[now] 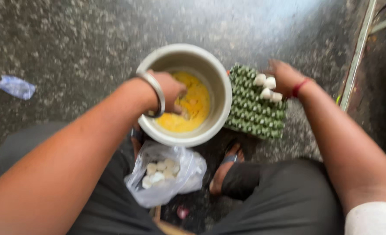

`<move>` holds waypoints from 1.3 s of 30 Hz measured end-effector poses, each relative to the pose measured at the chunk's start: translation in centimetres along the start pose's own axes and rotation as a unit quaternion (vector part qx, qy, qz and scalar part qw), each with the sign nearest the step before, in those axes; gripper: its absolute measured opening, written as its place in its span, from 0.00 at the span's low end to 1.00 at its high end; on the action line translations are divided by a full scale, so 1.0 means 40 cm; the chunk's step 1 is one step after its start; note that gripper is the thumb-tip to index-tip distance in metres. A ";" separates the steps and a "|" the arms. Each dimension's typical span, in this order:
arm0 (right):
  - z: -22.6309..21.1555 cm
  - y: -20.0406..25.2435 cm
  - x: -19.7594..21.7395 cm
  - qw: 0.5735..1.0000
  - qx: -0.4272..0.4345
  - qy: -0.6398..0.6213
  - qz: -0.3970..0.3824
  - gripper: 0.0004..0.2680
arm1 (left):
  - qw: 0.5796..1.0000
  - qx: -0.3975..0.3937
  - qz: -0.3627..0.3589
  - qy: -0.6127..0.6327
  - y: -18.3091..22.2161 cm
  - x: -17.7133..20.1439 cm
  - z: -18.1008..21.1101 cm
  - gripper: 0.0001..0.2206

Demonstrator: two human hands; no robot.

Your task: The person cracks several eggs one by one into a large bowl and places the empty shells into a plastic bag.

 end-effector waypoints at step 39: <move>0.111 0.080 -0.149 0.968 -0.234 0.043 -0.078 0.21 | 0.998 0.011 -0.063 0.018 -0.030 -0.033 0.006 0.35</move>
Point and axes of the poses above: each hand's wrist, its own y-axis away from the middle knuckle, its own x-axis out of the back of the hand, z = x × y, the point moved 10 cm from there along -y, towards the middle knuckle, and after that the axes turned 15 degrees about y, right-handed, at the moved point
